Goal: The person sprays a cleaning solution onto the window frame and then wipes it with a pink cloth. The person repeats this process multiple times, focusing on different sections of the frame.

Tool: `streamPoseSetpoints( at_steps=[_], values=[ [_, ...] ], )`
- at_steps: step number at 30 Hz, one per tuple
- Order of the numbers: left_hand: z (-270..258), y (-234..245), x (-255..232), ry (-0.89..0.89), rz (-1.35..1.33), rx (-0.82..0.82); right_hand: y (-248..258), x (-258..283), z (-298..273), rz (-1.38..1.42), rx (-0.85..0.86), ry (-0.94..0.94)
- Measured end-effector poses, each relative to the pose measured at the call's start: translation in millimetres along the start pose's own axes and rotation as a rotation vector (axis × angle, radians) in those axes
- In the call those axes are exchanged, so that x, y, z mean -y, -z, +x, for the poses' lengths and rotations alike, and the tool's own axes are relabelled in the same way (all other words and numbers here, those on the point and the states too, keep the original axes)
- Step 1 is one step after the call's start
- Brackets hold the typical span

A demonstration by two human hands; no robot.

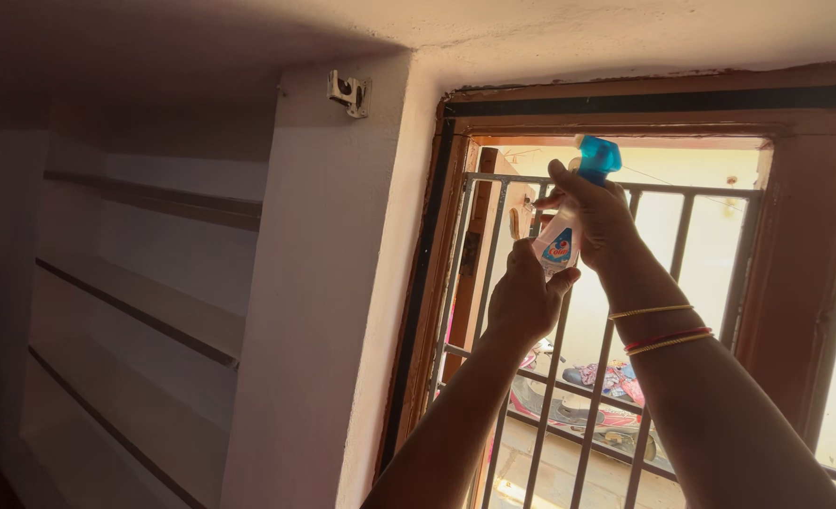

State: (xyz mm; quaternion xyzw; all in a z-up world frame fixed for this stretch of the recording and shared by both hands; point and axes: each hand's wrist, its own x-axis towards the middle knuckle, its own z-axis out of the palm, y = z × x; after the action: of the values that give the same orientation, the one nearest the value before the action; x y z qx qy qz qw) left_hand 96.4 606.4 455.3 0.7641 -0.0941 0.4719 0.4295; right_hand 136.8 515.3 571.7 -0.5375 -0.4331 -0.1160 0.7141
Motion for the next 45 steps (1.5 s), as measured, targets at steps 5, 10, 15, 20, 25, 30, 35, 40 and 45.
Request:
streamPoseSetpoints(
  at_steps=[5, 10, 15, 20, 25, 30, 35, 40, 45],
  values=[
    [-0.7, 18.1, 8.1, 0.012, -0.011, -0.044, -18.1, -19.7, 16.0, 0.011, 0.002, -0.052],
    [-3.2, 33.8, 23.6, 0.073, -0.046, -0.007, -27.6, -41.1, 23.2, 0.009, 0.064, -0.075],
    [-18.3, 49.2, 35.9, 0.024, -0.065, -0.045, -46.4, -64.4, 14.4, -0.005, 0.010, -0.106],
    [-37.6, 64.7, 43.8, 0.192, -0.036, 0.090, -53.5, -80.1, 0.8, -0.030, -0.015, -0.138],
    [-70.3, 62.4, 61.7, 0.182, -0.126, 0.082, -53.1, -112.0, -24.4, -0.095, -0.066, -0.183],
    [-98.3, 51.2, 89.2, 0.276, -0.147, 0.127, -48.2, -139.4, -54.4, -0.024, 0.053, -0.256],
    [-129.0, 35.0, 118.8, 0.183, -0.235, 0.105, -49.9, -163.8, -88.2, -0.049, -0.063, -0.311],
    [-166.1, 24.0, 146.3, 0.221, -0.255, 0.095, -46.9, -189.5, -125.0, 0.014, 0.055, -0.347],
    [-200.5, 16.5, 172.2, 0.290, -0.278, 0.145, -33.5, -227.9, -160.5, 0.163, 0.150, -0.300]
  ],
)
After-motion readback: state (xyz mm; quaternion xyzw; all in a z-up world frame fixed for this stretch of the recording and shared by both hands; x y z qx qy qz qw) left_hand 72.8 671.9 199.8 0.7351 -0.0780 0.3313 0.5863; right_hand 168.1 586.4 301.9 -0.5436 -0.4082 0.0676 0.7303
